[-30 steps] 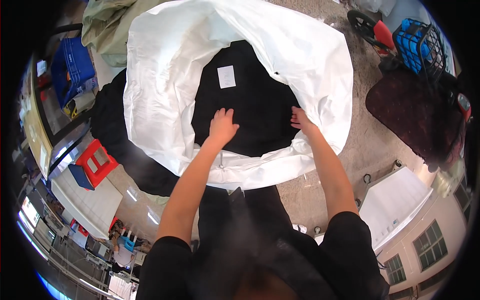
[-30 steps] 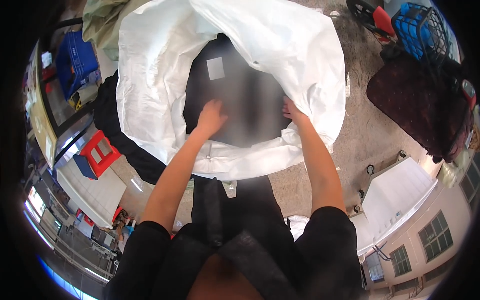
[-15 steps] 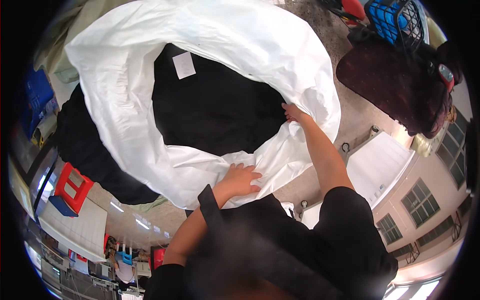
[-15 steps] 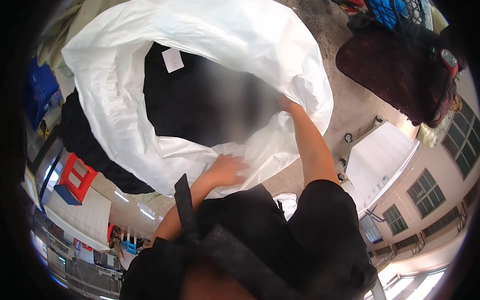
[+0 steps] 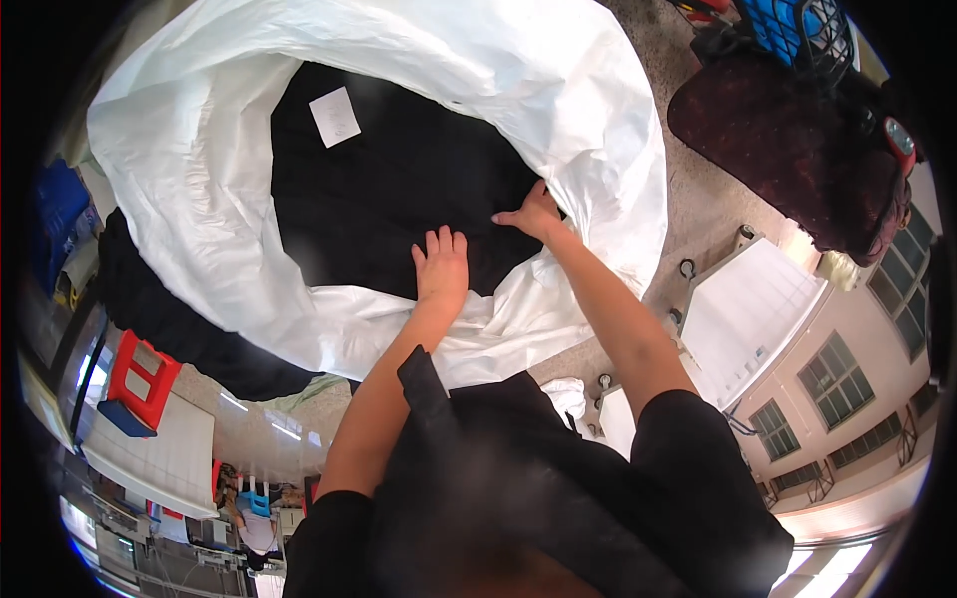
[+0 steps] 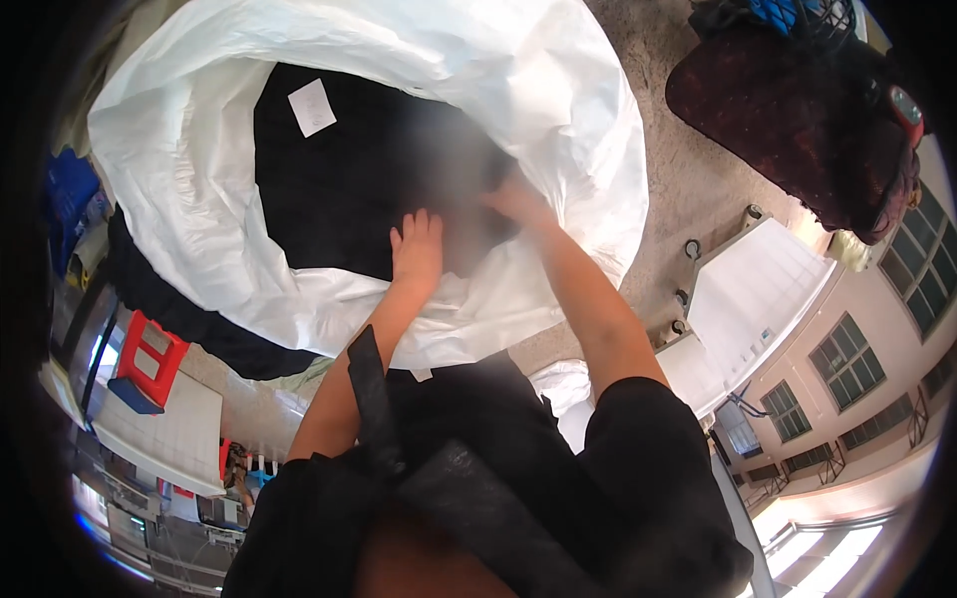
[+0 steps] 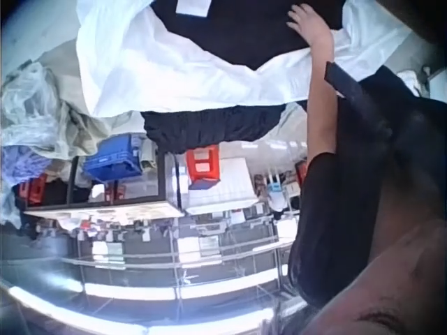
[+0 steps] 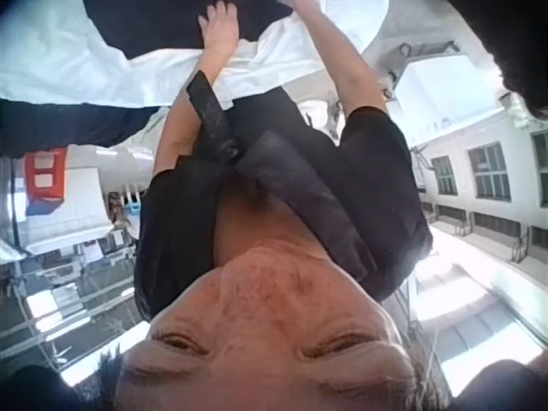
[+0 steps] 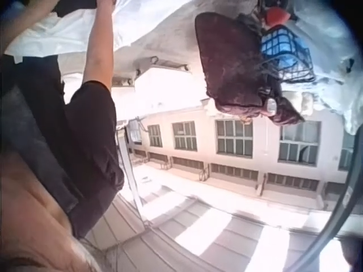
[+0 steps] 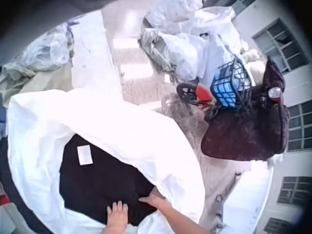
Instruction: Picking up black garments from a floor pile and placing them into a large white plastic bag.
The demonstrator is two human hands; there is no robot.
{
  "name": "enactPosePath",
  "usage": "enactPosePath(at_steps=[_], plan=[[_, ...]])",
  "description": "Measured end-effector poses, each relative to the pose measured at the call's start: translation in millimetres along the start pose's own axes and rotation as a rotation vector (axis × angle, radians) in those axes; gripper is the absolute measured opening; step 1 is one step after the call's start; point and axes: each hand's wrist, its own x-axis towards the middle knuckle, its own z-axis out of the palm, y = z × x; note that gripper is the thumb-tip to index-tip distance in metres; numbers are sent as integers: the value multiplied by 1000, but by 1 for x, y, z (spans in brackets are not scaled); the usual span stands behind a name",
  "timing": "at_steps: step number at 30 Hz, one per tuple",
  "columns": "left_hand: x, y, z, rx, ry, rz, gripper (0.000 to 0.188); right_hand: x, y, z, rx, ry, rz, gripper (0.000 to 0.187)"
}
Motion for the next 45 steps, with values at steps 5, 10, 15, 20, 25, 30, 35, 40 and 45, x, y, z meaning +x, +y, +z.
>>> enactPosePath(at_steps=[5, 10, 15, 20, 25, 30, 35, 40, 45], plan=[[15, 14, -1, 80, -158, -80, 57, 24, 33, 32, 501, 80, -58, 92], [16, 23, -22, 164, -398, -9, 81, 15, -7, -3, 325, -147, -87, 93], [10, 12, 44, 194, -210, 83, 53, -2, -9, 0, 405, -148, -58, 84], [21, 6, 18, 54, -308, 12, 26, -32, -16, -12, 476, -135, -55, 74], [-38, -2, -65, -117, -370, -18, 22, -69, -9, -39, 590, -140, -48, 65], [-108, -18, -161, -284, -189, 1, 29, -128, -11, -62, 724, -120, -54, 56], [-169, -47, -229, -463, 80, 138, 33, -180, -50, -72, 842, -143, -80, 35], [-187, -83, -216, -133, -136, 181, 38, -189, -125, -65, 942, -318, -308, 57], [-189, -113, -158, -231, -111, 34, 57, -124, -139, -19, 254, 121, -358, 75]])
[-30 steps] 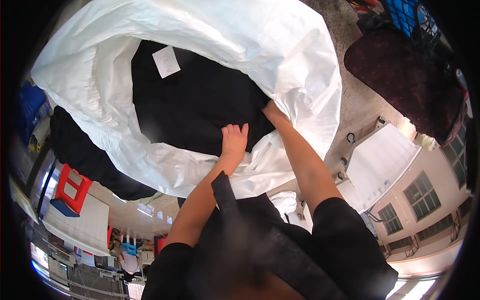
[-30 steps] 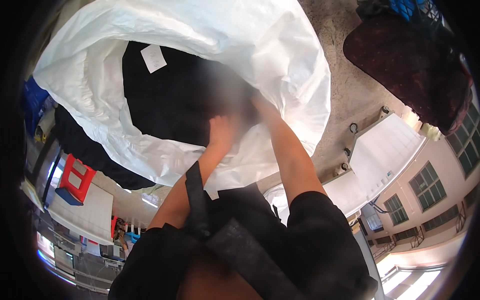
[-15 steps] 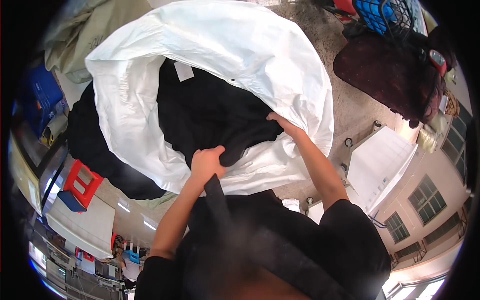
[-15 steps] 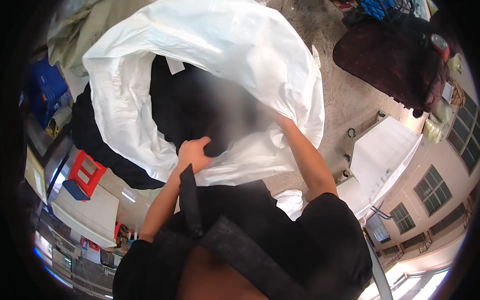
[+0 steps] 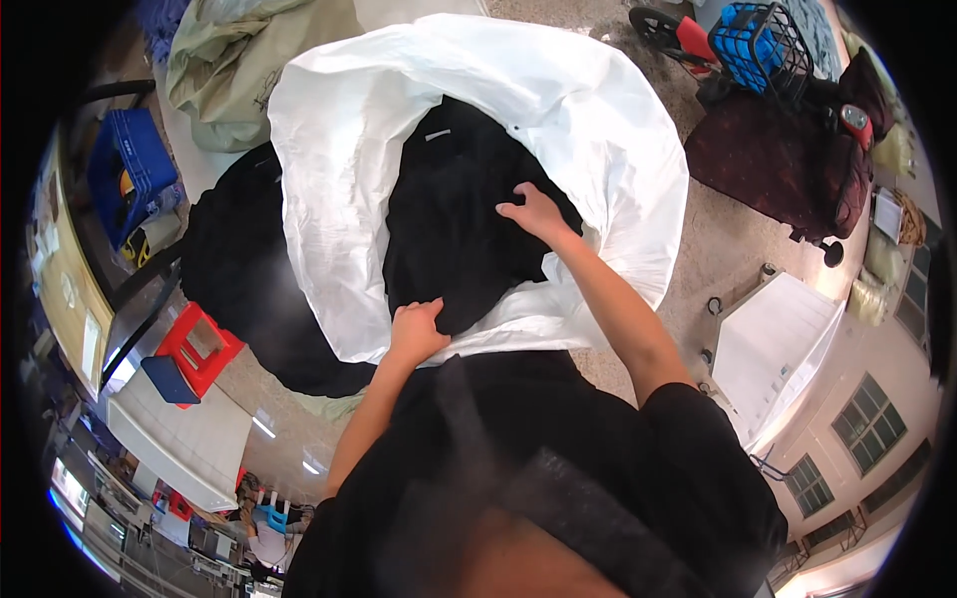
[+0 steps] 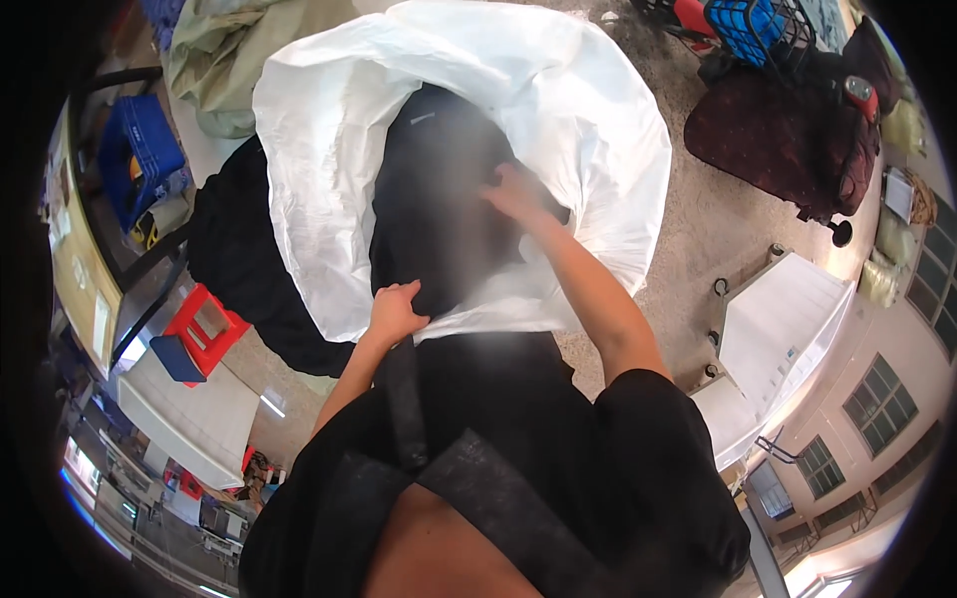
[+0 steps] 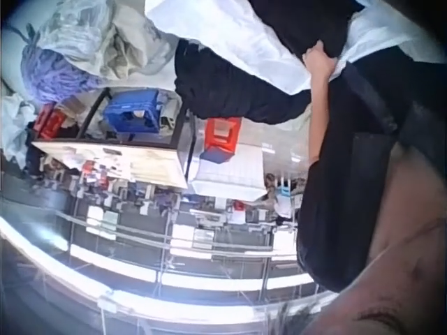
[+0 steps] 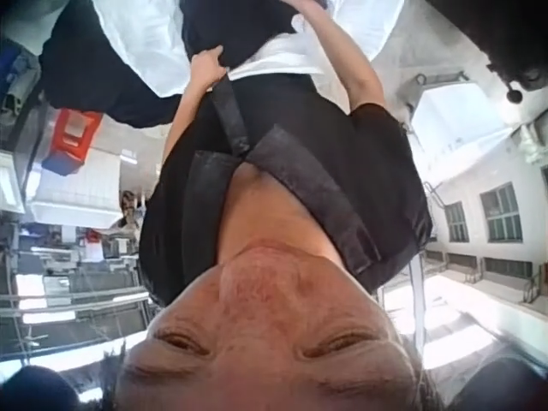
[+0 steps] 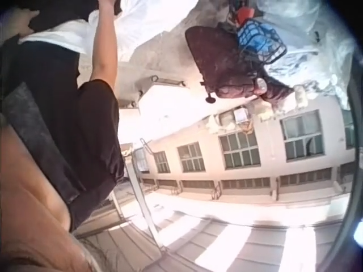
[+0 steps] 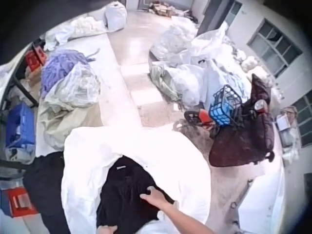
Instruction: Picking up black garments from a floor pile and placing them into a large white plastic bag.
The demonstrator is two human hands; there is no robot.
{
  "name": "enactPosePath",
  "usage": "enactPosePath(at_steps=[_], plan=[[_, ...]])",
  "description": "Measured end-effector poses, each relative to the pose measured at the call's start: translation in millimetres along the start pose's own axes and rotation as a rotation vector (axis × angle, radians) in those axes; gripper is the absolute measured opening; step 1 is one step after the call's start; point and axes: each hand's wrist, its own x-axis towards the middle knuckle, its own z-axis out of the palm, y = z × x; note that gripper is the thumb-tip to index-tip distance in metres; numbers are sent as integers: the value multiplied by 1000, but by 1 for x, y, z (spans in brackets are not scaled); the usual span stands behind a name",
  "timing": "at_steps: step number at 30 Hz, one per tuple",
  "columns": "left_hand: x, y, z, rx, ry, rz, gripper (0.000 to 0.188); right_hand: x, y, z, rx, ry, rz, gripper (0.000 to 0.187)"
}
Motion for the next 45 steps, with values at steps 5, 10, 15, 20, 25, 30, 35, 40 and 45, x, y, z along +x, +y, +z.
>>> enactPosePath(at_steps=[5, 10, 15, 20, 25, 30, 35, 40, 45], plan=[[-18, 11, -5, 43, 148, 81, 64, -64, 0, -22, 242, 87, 92, 75], [-10, 28, 1, 109, 88, 198, 63, -100, -49, 31, 536, -371, 366, 104], [-6, 29, -3, -77, 67, 164, 54, -76, -26, 101, 234, -260, 265, 103], [-12, 13, 15, -436, 229, -53, 43, -63, -6, 107, 892, -308, 523, 63], [-11, -6, 25, -625, 173, -277, 30, -73, -30, 113, 715, -231, 422, 54], [-3, -19, 28, -677, 133, -348, 25, -46, -12, 146, 617, -157, 215, 68], [34, 13, -6, -1008, 379, -450, 59, -94, -67, 121, 44, -206, -112, 54], [64, -19, -6, -1263, 9, -566, 31, -85, -38, 74, 86, -681, -457, 56], [69, -18, 3, -1582, 138, -581, 25, -4, 89, -7, 315, -21, 240, 34]])
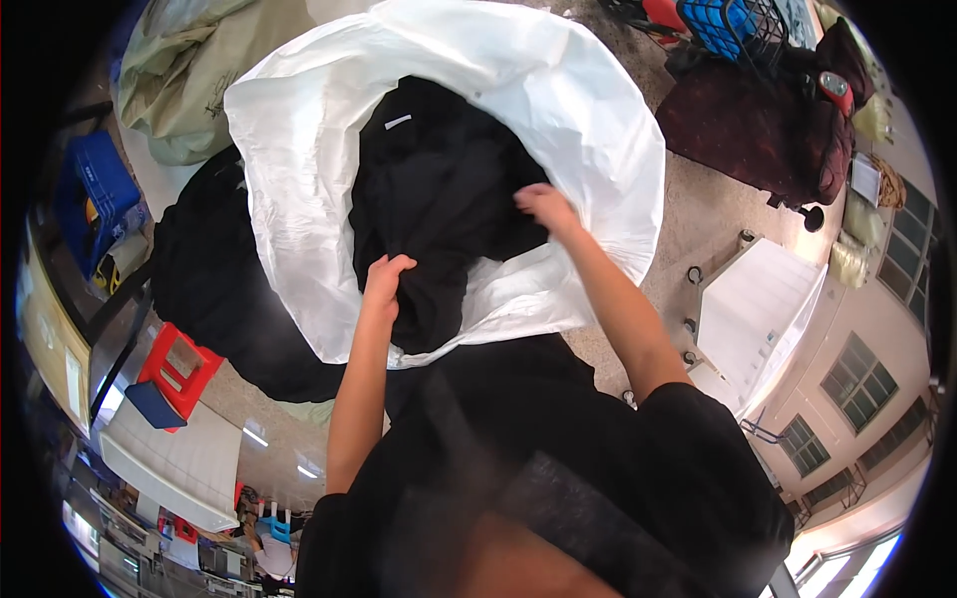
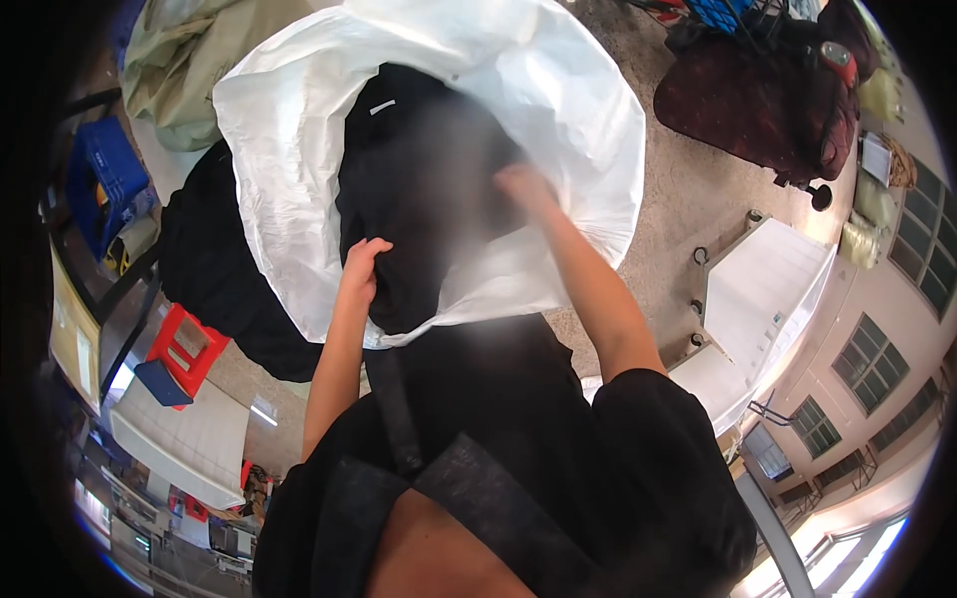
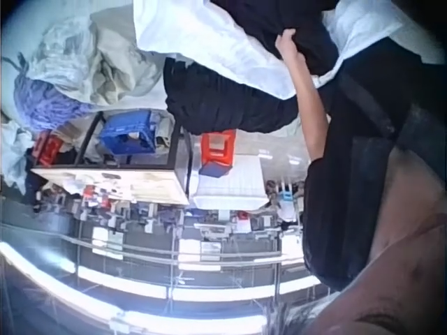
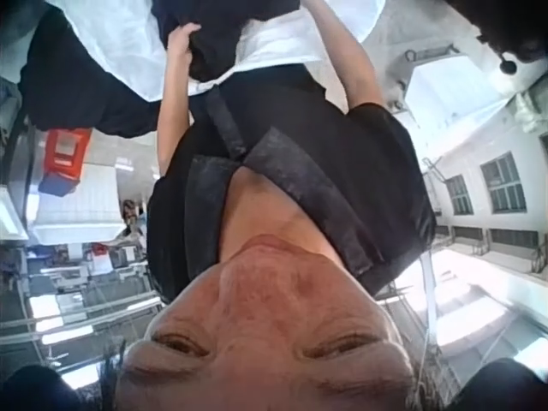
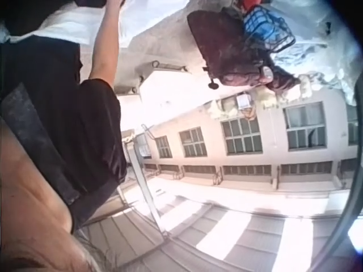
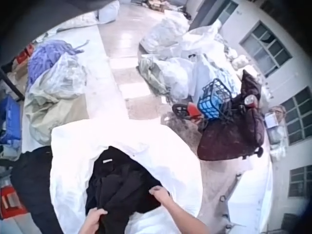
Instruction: Picking up black garments from a floor pile and placing them into a large white plastic bag.
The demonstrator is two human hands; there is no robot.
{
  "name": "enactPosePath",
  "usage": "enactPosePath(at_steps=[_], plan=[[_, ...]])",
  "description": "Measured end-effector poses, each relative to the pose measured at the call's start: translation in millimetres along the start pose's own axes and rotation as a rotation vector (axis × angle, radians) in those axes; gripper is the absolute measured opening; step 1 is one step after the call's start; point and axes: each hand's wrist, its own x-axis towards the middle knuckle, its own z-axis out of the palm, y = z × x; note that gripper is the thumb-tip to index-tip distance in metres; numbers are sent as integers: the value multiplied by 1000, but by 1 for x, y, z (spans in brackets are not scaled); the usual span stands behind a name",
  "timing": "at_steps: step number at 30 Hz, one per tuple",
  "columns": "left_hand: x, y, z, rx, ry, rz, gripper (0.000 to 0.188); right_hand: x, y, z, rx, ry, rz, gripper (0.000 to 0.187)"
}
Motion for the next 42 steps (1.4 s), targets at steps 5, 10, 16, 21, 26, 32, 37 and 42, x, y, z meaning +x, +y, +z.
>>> enactPosePath(at_steps=[5, 10, 16, 21, 26, 32, 37, 42], plan=[[-22, 16, -16, -344, -72, -52, 19, 23, 66, -69, -137, 450, 43, 62], [-16, 3, -32, -289, -59, -40, 39, -24, -7, -6, -378, 405, -131, 84], [-17, 2, 6, -105, -9, 58, 35, 43, 15, 57, -519, 644, 126, 95], [-33, -10, 1, 123, -41, 171, 60, 48, 26, 83, -403, 567, 73, 101], [-13, -16, 26, 155, -25, 84, 63, 149, 121, 37, -339, 910, 266, 80], [-31, -36, -8, 36, 72, 76, 55, 39, 38, 22, -351, 420, -32, 63], [-40, -31, 1, -41, 25, 104, 53, 0, 63, 7, 96, 400, -24, 59], [-50, -27, -3, -152, -22, 93, 57, -7, 73, 17, 123, 472, 210, 61]])
